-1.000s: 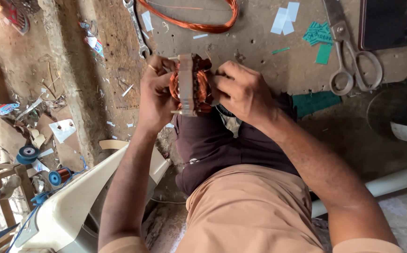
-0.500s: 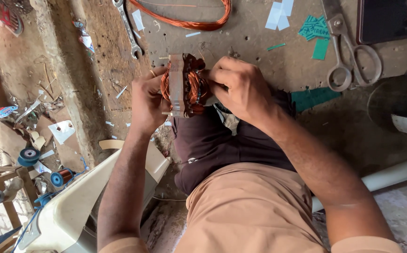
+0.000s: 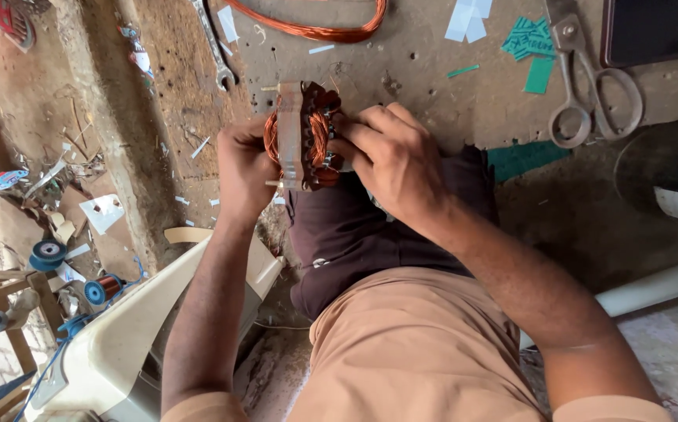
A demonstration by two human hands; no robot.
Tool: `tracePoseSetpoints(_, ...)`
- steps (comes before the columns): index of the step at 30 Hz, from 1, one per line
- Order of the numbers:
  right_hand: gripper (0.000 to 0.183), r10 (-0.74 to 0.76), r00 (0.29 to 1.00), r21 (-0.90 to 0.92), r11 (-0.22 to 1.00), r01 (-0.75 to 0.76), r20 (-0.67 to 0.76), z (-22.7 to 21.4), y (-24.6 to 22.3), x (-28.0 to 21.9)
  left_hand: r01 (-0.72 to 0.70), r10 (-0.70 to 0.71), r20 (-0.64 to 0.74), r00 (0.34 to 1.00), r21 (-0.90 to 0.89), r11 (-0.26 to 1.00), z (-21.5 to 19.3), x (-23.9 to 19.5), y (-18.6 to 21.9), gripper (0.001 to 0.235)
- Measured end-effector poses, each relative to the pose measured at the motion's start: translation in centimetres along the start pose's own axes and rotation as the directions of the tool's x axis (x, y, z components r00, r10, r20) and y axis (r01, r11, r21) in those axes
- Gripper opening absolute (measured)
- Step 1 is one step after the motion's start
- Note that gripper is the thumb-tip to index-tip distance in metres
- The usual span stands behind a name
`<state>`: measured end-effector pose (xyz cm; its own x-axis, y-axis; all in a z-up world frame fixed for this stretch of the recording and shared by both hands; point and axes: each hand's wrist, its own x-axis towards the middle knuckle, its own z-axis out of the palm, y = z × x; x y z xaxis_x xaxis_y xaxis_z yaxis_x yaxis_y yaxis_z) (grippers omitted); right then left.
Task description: The recorder is inserting green insulation strips and winding copper coils into the slots of an electric motor stator core on a workshop table.
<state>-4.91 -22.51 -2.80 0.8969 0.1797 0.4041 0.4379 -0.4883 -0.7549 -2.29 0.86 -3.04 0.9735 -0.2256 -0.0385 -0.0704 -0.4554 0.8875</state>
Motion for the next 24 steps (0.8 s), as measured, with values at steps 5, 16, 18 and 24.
tracePoseSetpoints(5, 0.019, 0.021, 1.0, -0.037, 0.999, -0.021, -0.004, 0.3, 0.0, 0.1, 0.237, -0.249, -0.016, 0.968, -0.252, 0.938, 0.1, 0.7, 1.1, 0.012)
tracePoseSetpoints(16, 0.023, 0.069, 0.997, -0.015, 0.997, -0.07, -0.044, 1.2, 0.1, -0.3, 0.271, -0.304, -0.082, 0.949, -0.278, 0.922, 0.7, 1.4, 1.3, 0.008)
tracePoseSetpoints(18, 0.024, 0.124, 0.992, -0.007, 0.992, -0.124, -0.008, 1.4, 0.2, 0.1, 0.253, -0.269, -0.056, 0.962, -0.195, 0.948, 0.6, 1.4, 1.0, 0.007)
tracePoseSetpoints(24, 0.023, 0.08, 0.996, -0.03, 0.996, -0.078, 0.042, 1.5, 1.1, 0.4, -0.071, 0.108, 0.114, 0.988, -0.293, 0.954, 0.4, 2.7, 5.8, 0.044)
